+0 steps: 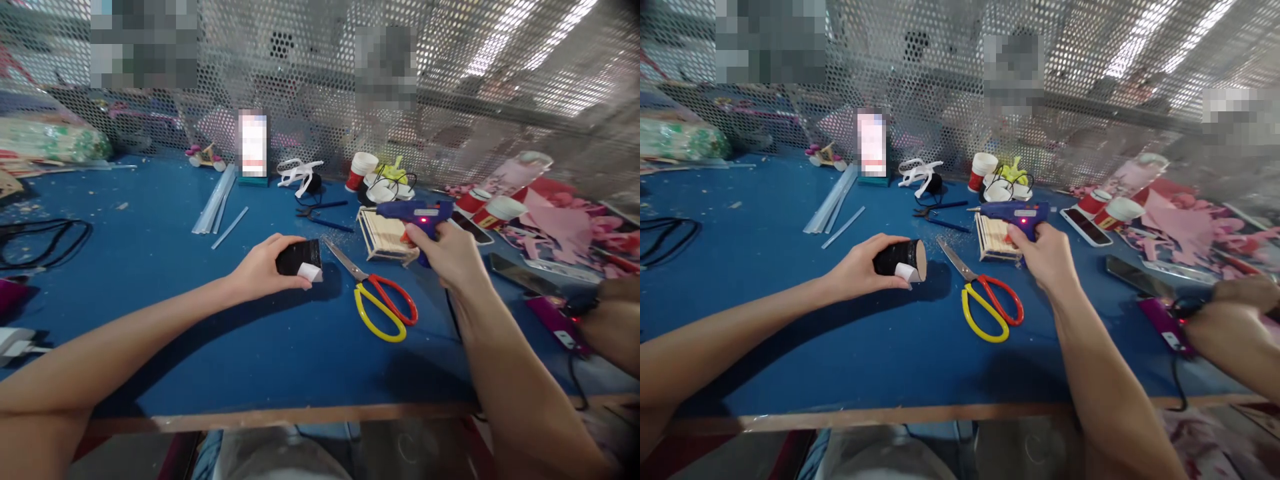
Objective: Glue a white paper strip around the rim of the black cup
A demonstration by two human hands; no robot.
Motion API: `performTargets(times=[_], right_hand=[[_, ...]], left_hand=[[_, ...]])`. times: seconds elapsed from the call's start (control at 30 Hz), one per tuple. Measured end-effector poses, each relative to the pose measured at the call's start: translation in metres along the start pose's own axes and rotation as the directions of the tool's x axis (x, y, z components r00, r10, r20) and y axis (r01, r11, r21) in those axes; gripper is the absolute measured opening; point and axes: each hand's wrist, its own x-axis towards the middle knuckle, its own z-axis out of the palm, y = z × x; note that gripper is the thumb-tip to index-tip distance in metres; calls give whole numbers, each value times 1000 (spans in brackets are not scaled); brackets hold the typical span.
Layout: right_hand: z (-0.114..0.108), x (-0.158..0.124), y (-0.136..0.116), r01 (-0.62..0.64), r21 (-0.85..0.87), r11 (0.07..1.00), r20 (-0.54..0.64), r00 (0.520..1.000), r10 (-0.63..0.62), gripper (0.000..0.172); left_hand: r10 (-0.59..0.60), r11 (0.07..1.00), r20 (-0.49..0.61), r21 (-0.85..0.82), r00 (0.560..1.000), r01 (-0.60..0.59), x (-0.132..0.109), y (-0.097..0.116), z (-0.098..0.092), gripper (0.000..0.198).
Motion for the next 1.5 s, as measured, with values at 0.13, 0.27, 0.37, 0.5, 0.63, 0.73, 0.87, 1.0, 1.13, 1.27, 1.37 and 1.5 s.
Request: performTargets(times=[0.13, 0.27, 0.37, 0.5, 0.63, 0.73, 0.87, 1.0, 1.13, 1.27, 1.37, 1.5], right_hand=[[8, 27, 10, -51, -379, 924, 35, 997, 70, 40], [18, 38, 16, -75, -516, 854, 50, 992, 117, 43], [21, 31, 9, -10, -577, 817, 10, 1000, 20, 41], [20, -6, -31, 310, -266, 913, 91, 951, -297, 28], [29, -51, -75, 405, 220, 888, 425, 779, -461, 25], [41, -71, -85, 352, 327, 877, 418, 778, -469, 18], [53, -74, -76, 209, 400, 892, 374, 852, -367, 18], [57, -71, -67, 134, 443, 887, 309, 905, -291, 21], [56, -76, -65, 153, 419, 895, 297, 908, -294, 22], [52, -82, -67, 277, 344, 897, 260, 890, -374, 18], [51, -83, -66, 394, 340, 854, 241, 841, -484, 10], [52, -83, -64, 470, 368, 803, 214, 797, -564, 3]], left_hand=[[21, 1000, -7, -1, 1000, -21, -1, 3, -1, 75], [35, 999, -12, -30, 999, -35, -2, 4, -2, 74], [37, 997, -30, -64, 999, -39, -3, 5, -2, 73], [-7, 987, -39, -161, 999, 1, -2, 5, 0, 68], [-106, 964, -11, -246, 994, 100, -1, 5, 3, 66], [-138, 958, 19, -251, 990, 138, -2, 6, 6, 65], [-61, 969, 88, -235, 994, 81, -7, 7, 10, 80], [164, 986, -44, 37, 986, -162, -11, 9, 13, 104], [374, 917, -115, 192, 920, -349, -14, 13, 13, 83], [436, 898, -213, 173, 874, -405, -16, 20, 6, 46], [421, 907, -256, 121, 870, -403, -16, 26, -2, 23], [314, 946, -280, 10, 907, -324, -15, 32, -13, 13]])
